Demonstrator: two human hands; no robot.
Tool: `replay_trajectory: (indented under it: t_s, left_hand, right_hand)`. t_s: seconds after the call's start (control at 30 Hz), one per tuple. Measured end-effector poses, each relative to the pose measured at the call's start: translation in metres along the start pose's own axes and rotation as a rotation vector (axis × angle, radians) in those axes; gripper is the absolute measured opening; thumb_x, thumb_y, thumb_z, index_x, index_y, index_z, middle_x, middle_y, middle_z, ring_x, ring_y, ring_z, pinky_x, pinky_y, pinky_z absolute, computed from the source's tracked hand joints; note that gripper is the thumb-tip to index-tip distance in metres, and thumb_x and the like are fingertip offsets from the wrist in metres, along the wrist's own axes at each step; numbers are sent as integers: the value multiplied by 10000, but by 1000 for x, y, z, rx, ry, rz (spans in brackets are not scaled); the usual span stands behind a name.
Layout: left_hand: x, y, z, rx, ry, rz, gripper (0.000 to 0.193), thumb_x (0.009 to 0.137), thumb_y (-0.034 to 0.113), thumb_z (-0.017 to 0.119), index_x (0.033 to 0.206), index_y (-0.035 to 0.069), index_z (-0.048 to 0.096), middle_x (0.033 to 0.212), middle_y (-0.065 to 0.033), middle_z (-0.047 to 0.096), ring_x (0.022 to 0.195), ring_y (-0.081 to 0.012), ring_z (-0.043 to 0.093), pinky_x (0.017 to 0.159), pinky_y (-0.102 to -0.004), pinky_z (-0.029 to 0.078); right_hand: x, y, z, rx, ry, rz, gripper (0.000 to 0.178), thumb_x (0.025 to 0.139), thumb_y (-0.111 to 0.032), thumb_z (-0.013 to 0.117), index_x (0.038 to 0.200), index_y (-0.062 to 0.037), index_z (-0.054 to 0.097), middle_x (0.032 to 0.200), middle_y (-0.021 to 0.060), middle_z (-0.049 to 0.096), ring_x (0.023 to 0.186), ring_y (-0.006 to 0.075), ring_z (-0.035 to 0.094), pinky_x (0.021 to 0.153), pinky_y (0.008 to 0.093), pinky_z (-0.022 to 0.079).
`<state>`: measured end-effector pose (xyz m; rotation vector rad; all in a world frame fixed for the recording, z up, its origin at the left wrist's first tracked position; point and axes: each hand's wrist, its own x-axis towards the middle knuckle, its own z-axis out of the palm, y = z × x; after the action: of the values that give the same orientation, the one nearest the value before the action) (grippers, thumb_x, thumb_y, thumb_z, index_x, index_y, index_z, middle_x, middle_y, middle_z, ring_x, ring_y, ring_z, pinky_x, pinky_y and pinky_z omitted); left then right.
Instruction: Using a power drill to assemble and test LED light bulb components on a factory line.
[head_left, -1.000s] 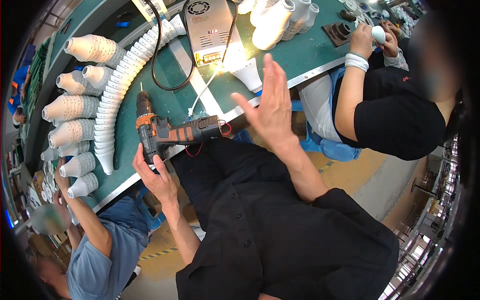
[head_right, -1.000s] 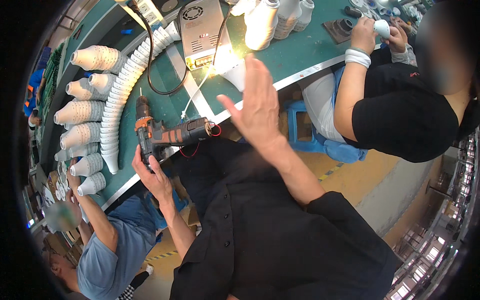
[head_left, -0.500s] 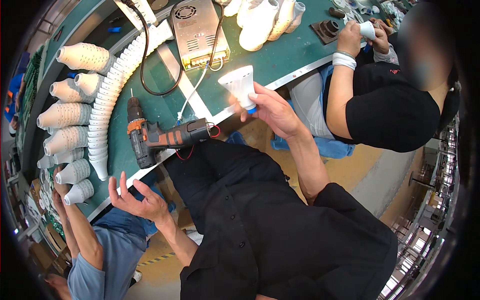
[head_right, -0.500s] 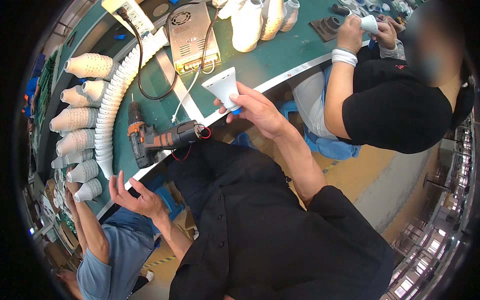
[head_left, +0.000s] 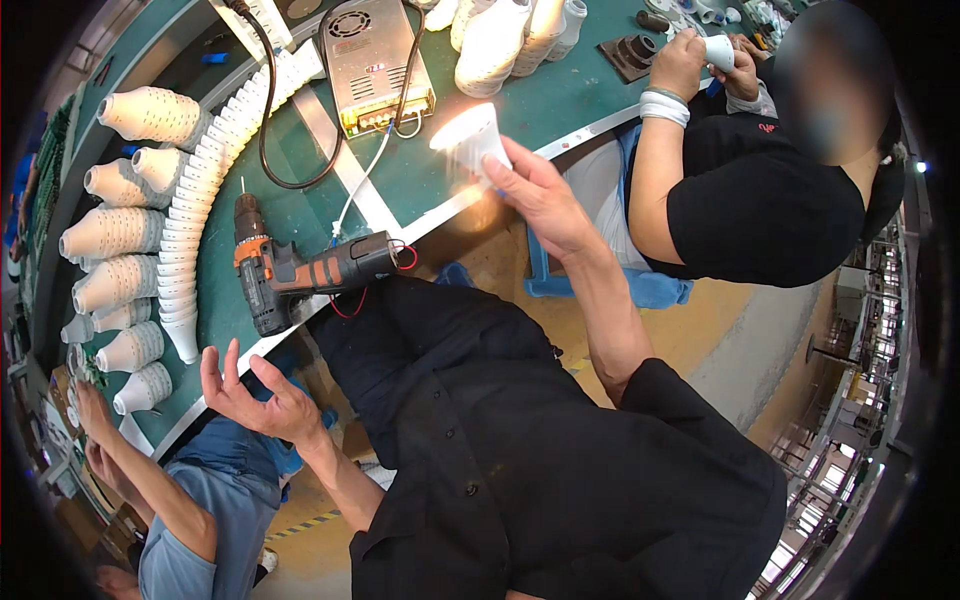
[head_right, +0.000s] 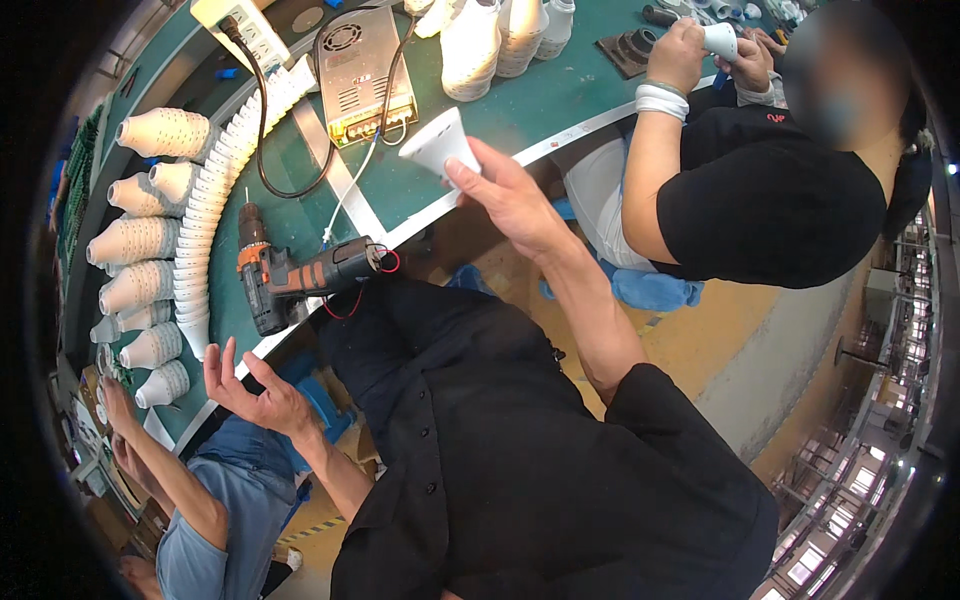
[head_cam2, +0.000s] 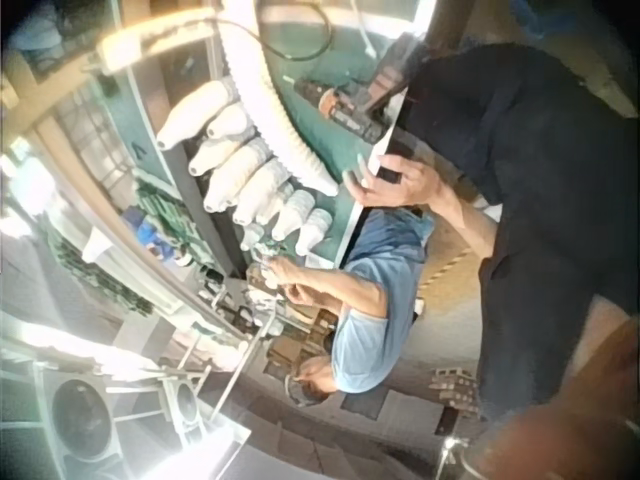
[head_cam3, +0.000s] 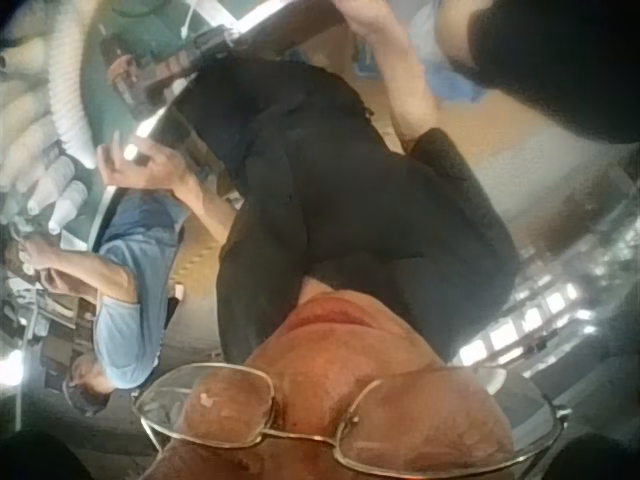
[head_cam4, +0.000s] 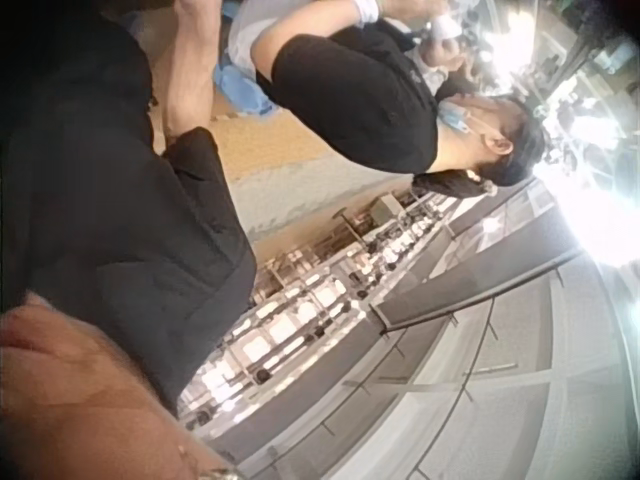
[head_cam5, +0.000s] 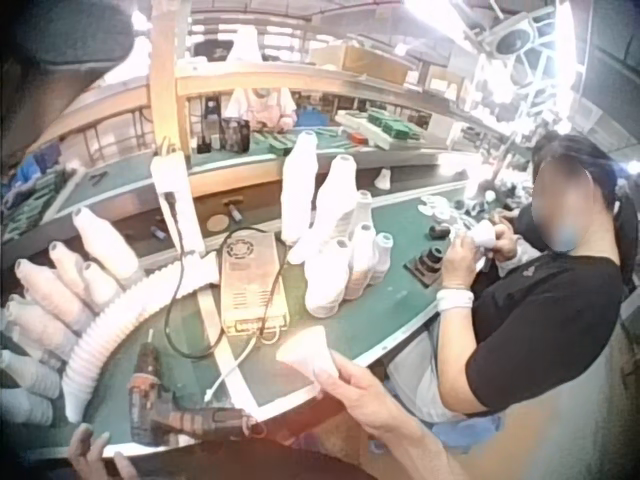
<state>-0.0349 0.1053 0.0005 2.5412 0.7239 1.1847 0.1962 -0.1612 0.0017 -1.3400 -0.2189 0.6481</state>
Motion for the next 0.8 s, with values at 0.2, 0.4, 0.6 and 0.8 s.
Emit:
replay_trajectory:
  t_s: [0.2,0.4,0.6,0.8]
  left_hand:
    - [-2,-4,-1,-8,-5,-44,231,950,95,596,1131,-22,679,1266,-171,550,1236,-306,518,1014,-436,424]
    - [0,-2,-3,12,11,-40,202,962,74,596,1123,-17,678,1260,-162,571,1240,-300,527,1052,-436,403]
    - [2,-7,-6,27,24,-36,199,926,29,614,1102,-17,695,1255,-161,575,1223,-294,530,991,-423,450]
    - [4,-9,-8,50,28,-27,186,929,27,610,1090,-19,691,1252,-162,578,1221,-300,536,985,-426,456]
  right_hand:
    - [24,-11,-10,-404,201,-255,567,1021,-383,583,1433,-3,502,1081,110,649,1029,186,563,919,336,460]
    - [40,32,-17,-1156,541,-836,609,889,-256,725,1404,5,531,1082,157,660,1007,312,588,857,425,454]
    - [40,42,-15,-1289,557,-760,553,880,-260,725,1348,-7,575,1100,105,676,985,286,596,818,411,430]
    - [32,39,-16,-1257,561,-848,553,881,-233,722,1354,9,567,1084,126,684,961,305,610,821,424,437]
